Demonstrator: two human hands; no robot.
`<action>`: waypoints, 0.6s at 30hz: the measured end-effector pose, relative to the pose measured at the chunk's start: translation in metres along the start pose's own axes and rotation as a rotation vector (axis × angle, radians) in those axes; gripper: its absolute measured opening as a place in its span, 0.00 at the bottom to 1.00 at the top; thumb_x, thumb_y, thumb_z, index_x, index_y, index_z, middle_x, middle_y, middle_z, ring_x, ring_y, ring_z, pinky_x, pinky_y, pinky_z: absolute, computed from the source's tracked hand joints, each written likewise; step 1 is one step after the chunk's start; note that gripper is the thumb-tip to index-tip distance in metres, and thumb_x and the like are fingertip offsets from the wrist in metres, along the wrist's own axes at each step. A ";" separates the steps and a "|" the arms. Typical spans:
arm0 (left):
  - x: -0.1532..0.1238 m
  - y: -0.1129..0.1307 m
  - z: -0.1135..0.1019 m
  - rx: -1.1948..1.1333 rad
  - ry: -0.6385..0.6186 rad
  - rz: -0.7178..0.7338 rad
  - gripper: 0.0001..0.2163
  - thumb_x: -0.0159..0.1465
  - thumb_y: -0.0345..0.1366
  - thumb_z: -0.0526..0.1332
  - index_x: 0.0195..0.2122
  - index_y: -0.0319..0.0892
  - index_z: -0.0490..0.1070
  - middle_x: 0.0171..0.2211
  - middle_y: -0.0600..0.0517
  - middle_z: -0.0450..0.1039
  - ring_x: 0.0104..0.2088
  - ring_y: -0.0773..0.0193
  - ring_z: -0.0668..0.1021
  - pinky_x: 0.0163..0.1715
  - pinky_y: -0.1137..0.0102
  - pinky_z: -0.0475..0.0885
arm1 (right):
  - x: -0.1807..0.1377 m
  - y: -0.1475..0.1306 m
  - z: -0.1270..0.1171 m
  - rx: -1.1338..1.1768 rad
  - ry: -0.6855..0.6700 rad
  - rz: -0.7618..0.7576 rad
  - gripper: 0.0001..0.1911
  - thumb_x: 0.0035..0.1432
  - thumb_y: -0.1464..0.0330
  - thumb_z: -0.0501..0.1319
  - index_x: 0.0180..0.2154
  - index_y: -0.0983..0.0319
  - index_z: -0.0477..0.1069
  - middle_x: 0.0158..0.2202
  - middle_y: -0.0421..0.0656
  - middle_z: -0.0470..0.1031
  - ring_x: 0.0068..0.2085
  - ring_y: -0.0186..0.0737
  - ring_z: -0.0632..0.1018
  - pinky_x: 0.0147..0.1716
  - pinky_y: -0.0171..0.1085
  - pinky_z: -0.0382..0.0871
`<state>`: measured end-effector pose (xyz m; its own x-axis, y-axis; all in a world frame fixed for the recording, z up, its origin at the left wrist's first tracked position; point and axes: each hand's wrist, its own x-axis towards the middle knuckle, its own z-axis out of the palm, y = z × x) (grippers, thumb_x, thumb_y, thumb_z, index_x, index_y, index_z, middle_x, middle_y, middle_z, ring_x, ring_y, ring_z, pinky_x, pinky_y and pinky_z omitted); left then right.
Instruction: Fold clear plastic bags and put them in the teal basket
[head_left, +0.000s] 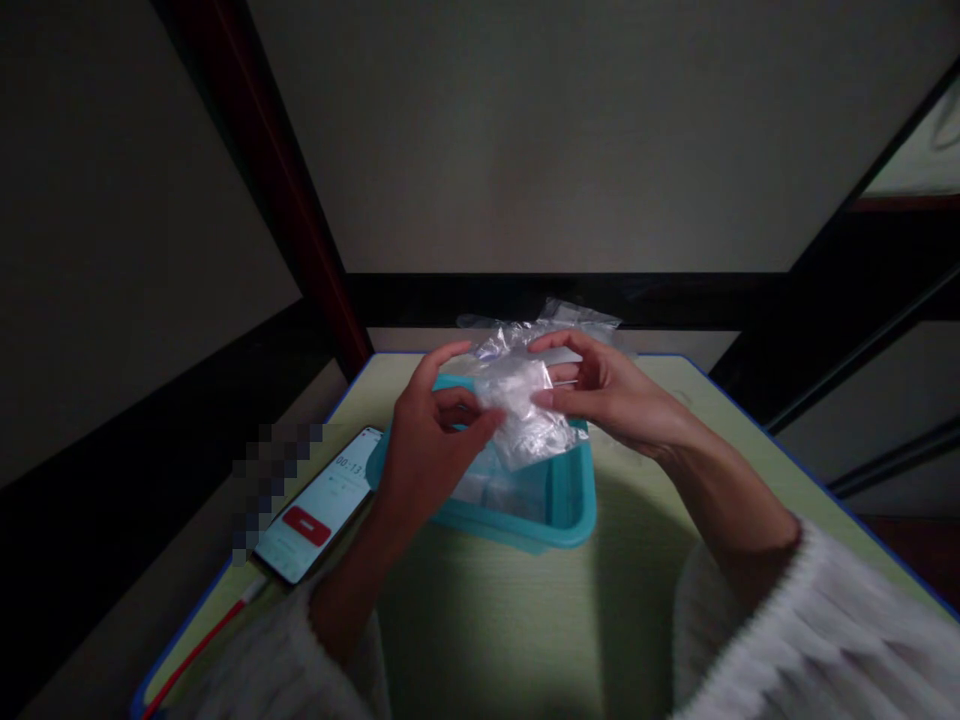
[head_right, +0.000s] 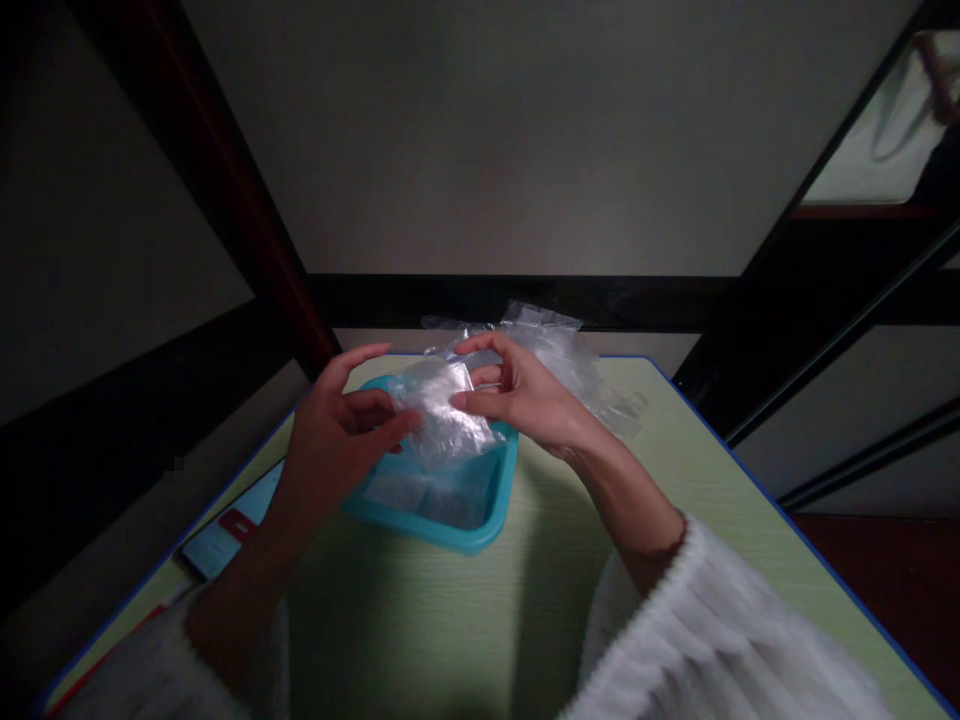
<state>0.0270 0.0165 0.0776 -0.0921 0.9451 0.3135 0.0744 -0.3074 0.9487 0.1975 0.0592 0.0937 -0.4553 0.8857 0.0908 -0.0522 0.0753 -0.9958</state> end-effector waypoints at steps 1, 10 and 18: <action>0.000 0.000 0.000 0.000 0.009 0.002 0.27 0.47 0.27 0.65 0.48 0.42 0.61 0.18 0.63 0.69 0.18 0.70 0.75 0.18 0.79 0.69 | 0.000 0.000 0.000 -0.007 0.007 0.001 0.25 0.41 0.74 0.67 0.41 0.60 0.61 0.24 0.33 0.70 0.23 0.28 0.72 0.21 0.28 0.64; 0.000 0.000 -0.003 0.049 0.037 -0.007 0.25 0.48 0.29 0.65 0.48 0.43 0.62 0.18 0.62 0.69 0.18 0.70 0.75 0.15 0.81 0.68 | 0.001 -0.002 -0.002 -0.014 0.017 0.005 0.26 0.38 0.76 0.68 0.41 0.61 0.62 0.23 0.31 0.69 0.22 0.26 0.70 0.22 0.27 0.64; 0.002 0.000 -0.004 0.045 0.059 -0.023 0.25 0.48 0.29 0.65 0.47 0.42 0.62 0.17 0.63 0.68 0.17 0.69 0.76 0.12 0.82 0.68 | -0.001 -0.003 -0.004 -0.040 0.004 -0.011 0.24 0.44 0.72 0.68 0.43 0.61 0.62 0.25 0.34 0.70 0.24 0.27 0.70 0.22 0.28 0.66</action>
<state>0.0227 0.0178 0.0785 -0.1531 0.9433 0.2944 0.1163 -0.2787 0.9533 0.2019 0.0605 0.0967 -0.4515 0.8864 0.1022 -0.0219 0.1035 -0.9944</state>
